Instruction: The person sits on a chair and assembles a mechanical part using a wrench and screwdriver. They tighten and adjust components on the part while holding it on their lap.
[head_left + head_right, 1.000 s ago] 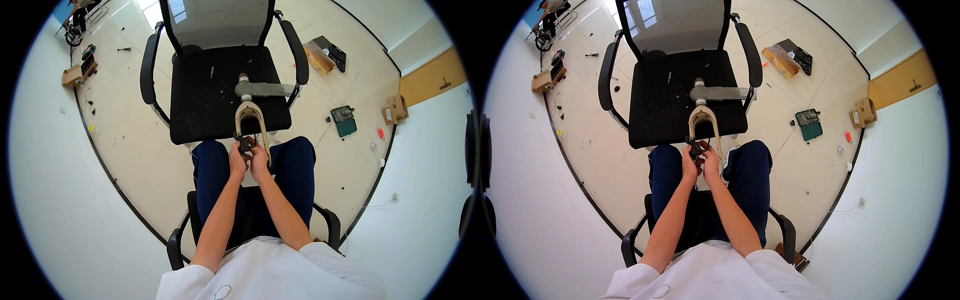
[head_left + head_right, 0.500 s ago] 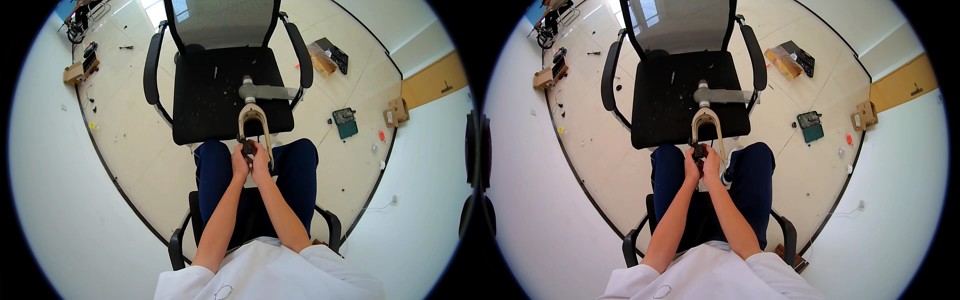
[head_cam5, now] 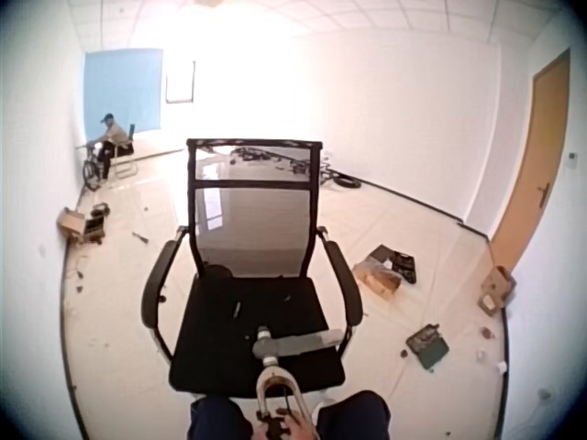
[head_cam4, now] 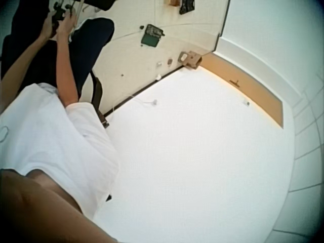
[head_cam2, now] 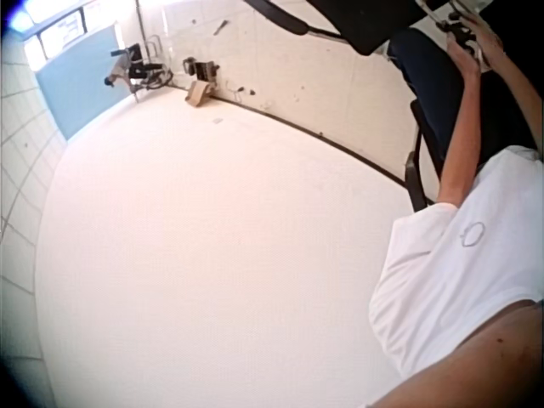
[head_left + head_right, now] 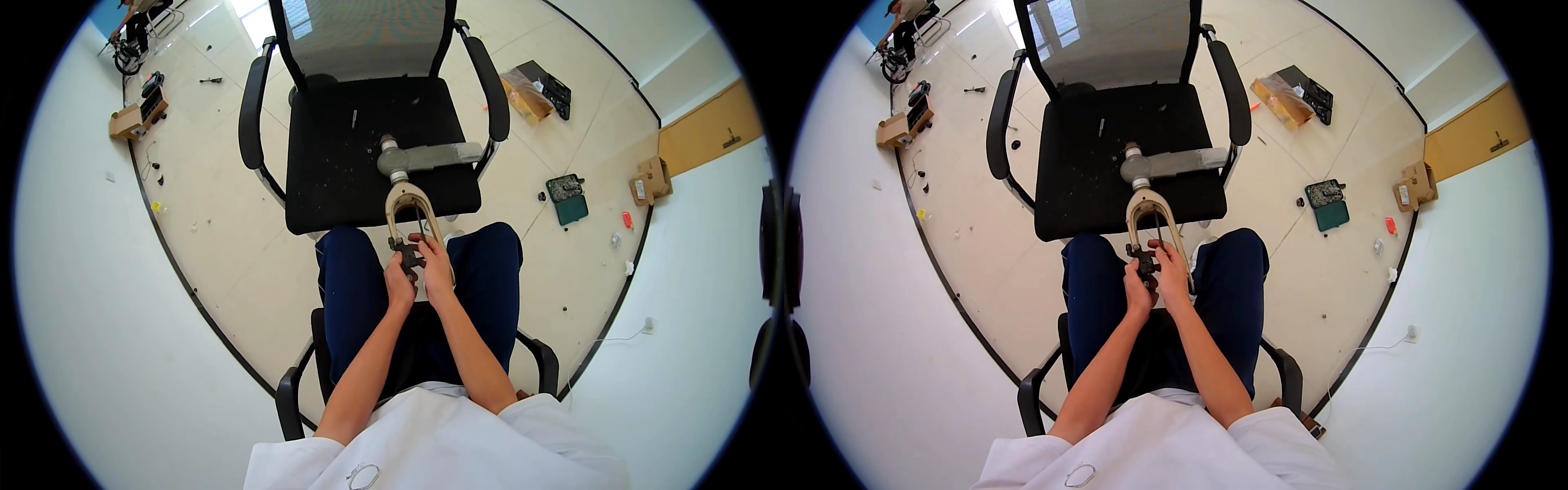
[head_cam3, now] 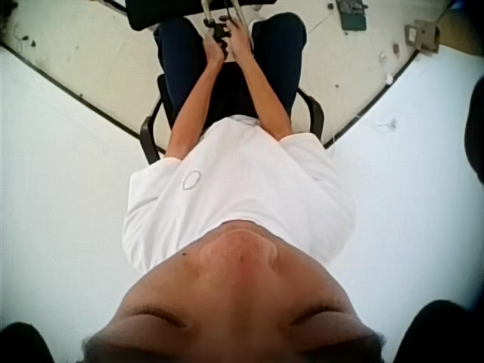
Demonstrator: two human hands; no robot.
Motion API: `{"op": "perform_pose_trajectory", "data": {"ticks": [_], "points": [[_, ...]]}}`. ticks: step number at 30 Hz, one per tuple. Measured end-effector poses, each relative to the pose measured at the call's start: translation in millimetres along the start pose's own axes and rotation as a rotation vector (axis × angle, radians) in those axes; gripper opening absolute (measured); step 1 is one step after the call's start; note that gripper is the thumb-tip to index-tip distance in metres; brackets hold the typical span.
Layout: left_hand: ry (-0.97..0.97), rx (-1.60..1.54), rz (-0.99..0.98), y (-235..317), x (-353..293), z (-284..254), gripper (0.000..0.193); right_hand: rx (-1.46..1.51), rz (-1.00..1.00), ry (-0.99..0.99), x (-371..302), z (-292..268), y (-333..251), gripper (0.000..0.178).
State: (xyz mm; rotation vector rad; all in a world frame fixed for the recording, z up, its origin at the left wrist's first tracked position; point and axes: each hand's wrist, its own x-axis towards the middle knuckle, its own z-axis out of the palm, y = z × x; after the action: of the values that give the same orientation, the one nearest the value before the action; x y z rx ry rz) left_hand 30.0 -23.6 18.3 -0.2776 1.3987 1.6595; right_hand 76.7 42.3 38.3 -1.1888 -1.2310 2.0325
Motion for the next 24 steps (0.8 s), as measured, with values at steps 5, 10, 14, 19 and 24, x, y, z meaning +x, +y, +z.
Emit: {"op": "perform_pose_trajectory", "data": {"ticks": [5, 10, 14, 19, 24], "points": [[0.014, 0.009, 0.035, 0.3, 3.4, -0.9, 0.039, -0.090, -0.106, -0.080, 13.5, 9.4, -26.8, 0.026], [0.001, 0.009, -0.011, -9.6, 13.3, -0.6, 0.041, -0.305, -0.251, -0.303, 21.6, 25.2, -93.0, 0.037], [-0.015, -0.130, 0.125, -19.9, 21.6, -7.5, 0.037, -0.545, -0.580, -0.192, -50.5, 16.0, -79.9, 0.028], [-0.018, 0.029, 0.014, -6.8, 10.2, -4.4, 0.040, -0.838, -0.779, 0.032, -122.7, -31.3, -9.6, 0.033], [0.000, 0.053, -0.036, 3.5, 0.8, -3.7, 0.042, -0.595, -0.321, 0.001, -88.9, -29.8, 17.9, 0.045]]}}
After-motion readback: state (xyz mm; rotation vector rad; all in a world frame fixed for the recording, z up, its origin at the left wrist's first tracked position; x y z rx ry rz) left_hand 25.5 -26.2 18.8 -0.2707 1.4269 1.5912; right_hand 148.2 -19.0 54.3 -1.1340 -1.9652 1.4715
